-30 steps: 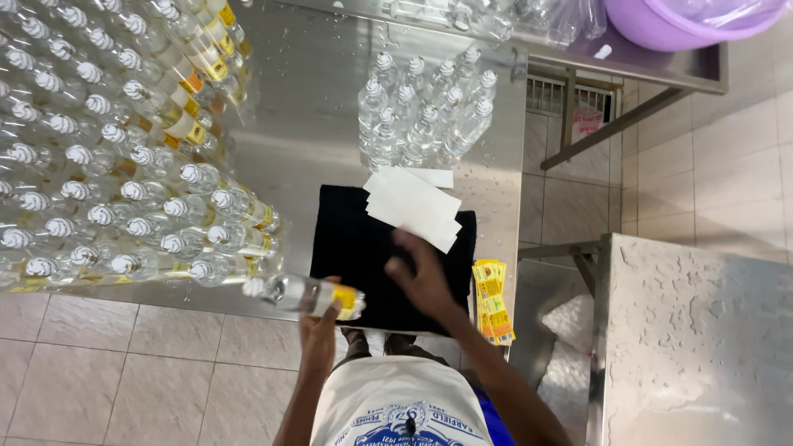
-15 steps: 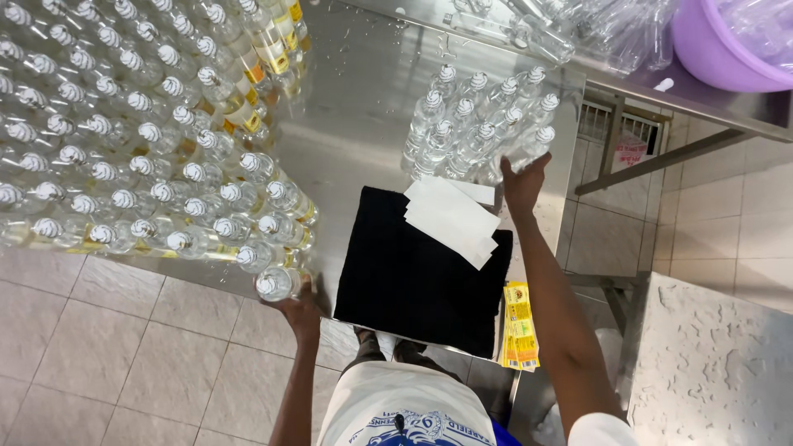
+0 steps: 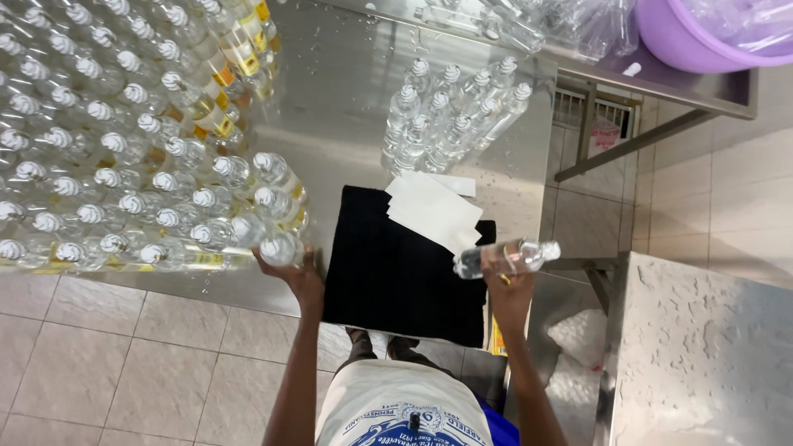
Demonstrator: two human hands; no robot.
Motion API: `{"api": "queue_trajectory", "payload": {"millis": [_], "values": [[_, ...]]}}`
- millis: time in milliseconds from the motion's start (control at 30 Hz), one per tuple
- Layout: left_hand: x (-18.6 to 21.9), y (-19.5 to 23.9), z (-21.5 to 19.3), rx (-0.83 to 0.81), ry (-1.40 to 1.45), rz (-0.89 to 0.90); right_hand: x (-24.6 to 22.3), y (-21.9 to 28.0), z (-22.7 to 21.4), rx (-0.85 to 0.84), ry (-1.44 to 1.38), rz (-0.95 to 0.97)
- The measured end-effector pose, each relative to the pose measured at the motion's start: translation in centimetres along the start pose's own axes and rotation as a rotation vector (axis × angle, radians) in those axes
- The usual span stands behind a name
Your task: The person repeatedly picks up clear plastic bottles from a stainless steel table, applies yellow labels to them by hand, and places the labeled bottles back on the table. The person also handles white paper sheets and stacks of labels during the process.
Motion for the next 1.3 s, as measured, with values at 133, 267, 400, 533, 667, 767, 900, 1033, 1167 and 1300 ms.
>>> {"api": "queue_trajectory", "payload": {"millis": [133, 267, 400, 533, 667, 767, 900, 1033, 1167, 1300], "values": [[-8.6, -5.3, -0.5, -0.031, -0.101, -0.021, 2.4, 4.4, -0.5, 0.080, 0.101, 0.252], [-13.7, -7.7, -0.4, -0.040, -0.158, -0.028, 8.9, 6.2, 0.7, -0.133, 0.303, 0.406], [-10.8, -7.7, 0.3, -0.062, -0.202, -0.015, 13.3, 4.8, 5.2, -0.333, 0.348, 0.277], [-9.0, -4.1, -0.7, -0.055, -0.056, 0.020, 13.1, 3.6, 9.8, -0.458, 0.547, 0.251], [-10.0, 4.7, -1.1, -0.266, -0.250, -0.267, 13.3, 2.6, 12.3, -0.432, 0.610, 0.141], [-10.1, 12.2, -0.1, -0.566, -0.266, -0.317, 13.4, 3.4, 10.6, -0.363, 0.622, 0.054], [-7.0, 17.9, 2.7, -0.935, -0.266, -0.409, 17.6, 3.6, 2.7, -0.037, 0.766, -0.014], [-4.0, 18.7, 4.9, -1.041, -0.322, -0.396, 20.2, 4.4, -6.5, 0.065, 0.871, 0.131], [-2.8, 19.1, 7.2, -1.062, -0.324, -0.304, 23.9, 5.0, -8.5, -0.038, 0.669, 0.343], [0.8, 19.2, 8.7, -1.080, -0.249, -0.251, 24.5, 5.2, -8.8, -0.014, 0.515, 0.421]]}}
Point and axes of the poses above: each hand's wrist, its own y-axis away from the middle knuckle, its own z-axis out of the palm, x = y × z, the point moved 8 cm from there along -y, towards the middle knuckle, and after that the axes turned 9 degrees about y, right-handed, at the moved point
